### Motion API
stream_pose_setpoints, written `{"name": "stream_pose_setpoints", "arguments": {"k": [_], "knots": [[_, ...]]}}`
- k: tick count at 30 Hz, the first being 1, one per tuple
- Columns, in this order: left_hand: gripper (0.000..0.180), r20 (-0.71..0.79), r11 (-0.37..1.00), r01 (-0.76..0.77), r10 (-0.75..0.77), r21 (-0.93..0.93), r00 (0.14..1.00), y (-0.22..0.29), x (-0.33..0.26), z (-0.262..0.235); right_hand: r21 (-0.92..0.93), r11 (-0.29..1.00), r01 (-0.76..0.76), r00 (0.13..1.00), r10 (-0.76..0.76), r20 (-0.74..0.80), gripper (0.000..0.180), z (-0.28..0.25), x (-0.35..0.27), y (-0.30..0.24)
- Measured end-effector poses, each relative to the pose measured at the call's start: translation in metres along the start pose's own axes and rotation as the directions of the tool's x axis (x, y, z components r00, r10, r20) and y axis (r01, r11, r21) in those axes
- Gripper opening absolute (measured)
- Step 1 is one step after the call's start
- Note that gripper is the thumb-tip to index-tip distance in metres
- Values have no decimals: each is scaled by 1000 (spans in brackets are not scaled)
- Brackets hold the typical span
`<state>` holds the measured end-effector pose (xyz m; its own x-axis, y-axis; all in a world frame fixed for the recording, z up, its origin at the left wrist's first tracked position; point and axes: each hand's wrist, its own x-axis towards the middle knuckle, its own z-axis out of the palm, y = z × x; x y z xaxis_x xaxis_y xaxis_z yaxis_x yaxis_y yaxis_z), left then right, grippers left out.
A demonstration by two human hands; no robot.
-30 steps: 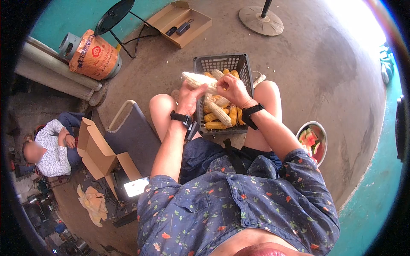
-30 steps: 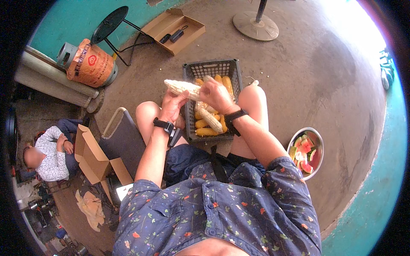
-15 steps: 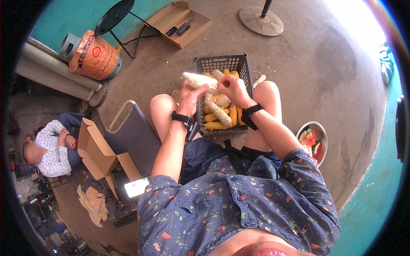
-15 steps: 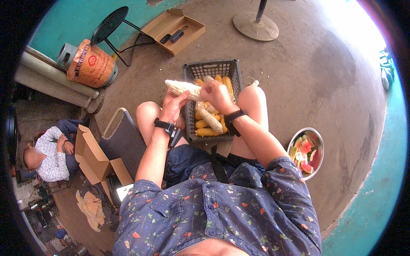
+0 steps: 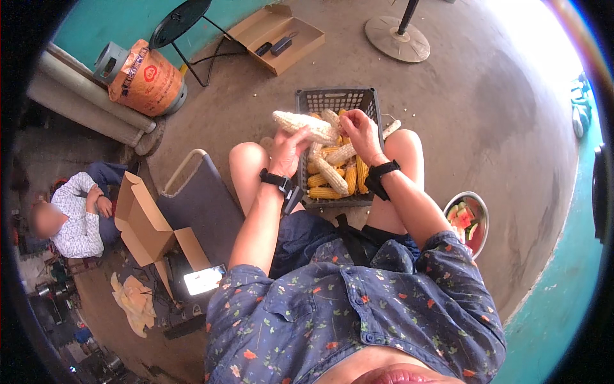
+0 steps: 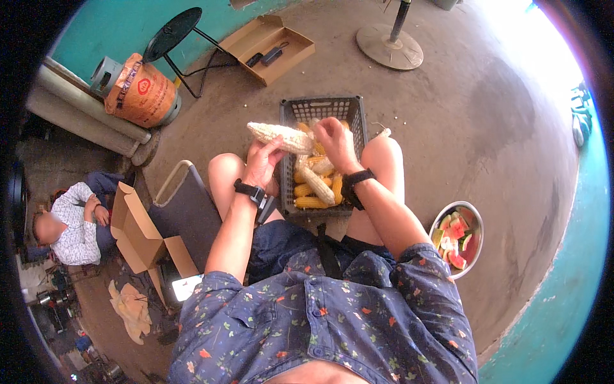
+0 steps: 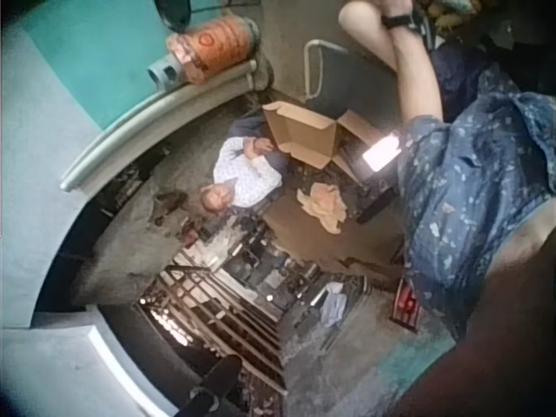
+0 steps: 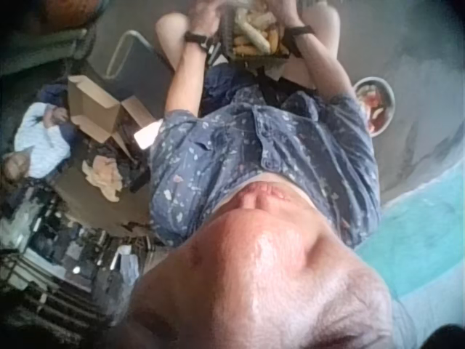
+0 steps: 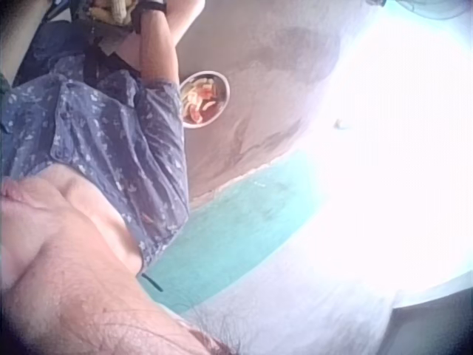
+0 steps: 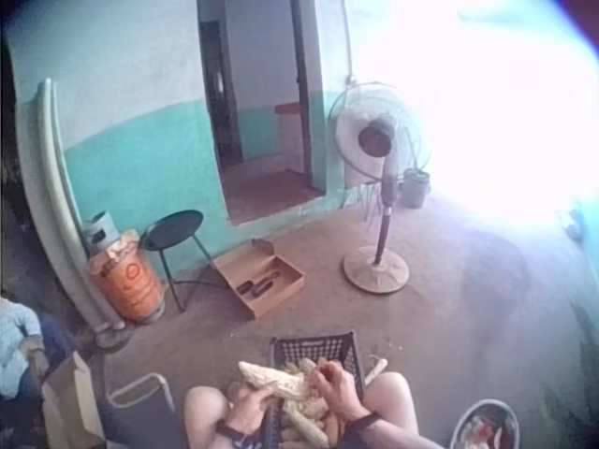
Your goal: The person removes individual kernels from ears of corn by hand, dropping the kernels into a black plastic crate between their legs.
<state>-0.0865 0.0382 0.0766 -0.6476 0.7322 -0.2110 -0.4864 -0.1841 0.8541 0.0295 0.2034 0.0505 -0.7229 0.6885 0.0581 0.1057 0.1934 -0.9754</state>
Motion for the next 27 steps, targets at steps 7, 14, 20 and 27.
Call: {"name": "stream_pose_setpoints", "arguments": {"k": [7,14,20,27], "knots": [[30,-21,995,5,-8,-97,1000,-1,1,-4,-109,994,-3,1000,5,20,26,-2,-3,-9],[30,-19,997,21,-23,-79,1000,-4,4,-7,-113,992,63,995,-53,87,25,-2,-5,-13],[27,-29,998,-16,15,-55,999,-6,3,-6,-118,991,59,982,-36,183,26,-3,-6,-15],[35,-18,997,3,-5,-75,1000,-5,4,-6,-98,995,22,970,3,241,26,-2,-5,-8]]}}
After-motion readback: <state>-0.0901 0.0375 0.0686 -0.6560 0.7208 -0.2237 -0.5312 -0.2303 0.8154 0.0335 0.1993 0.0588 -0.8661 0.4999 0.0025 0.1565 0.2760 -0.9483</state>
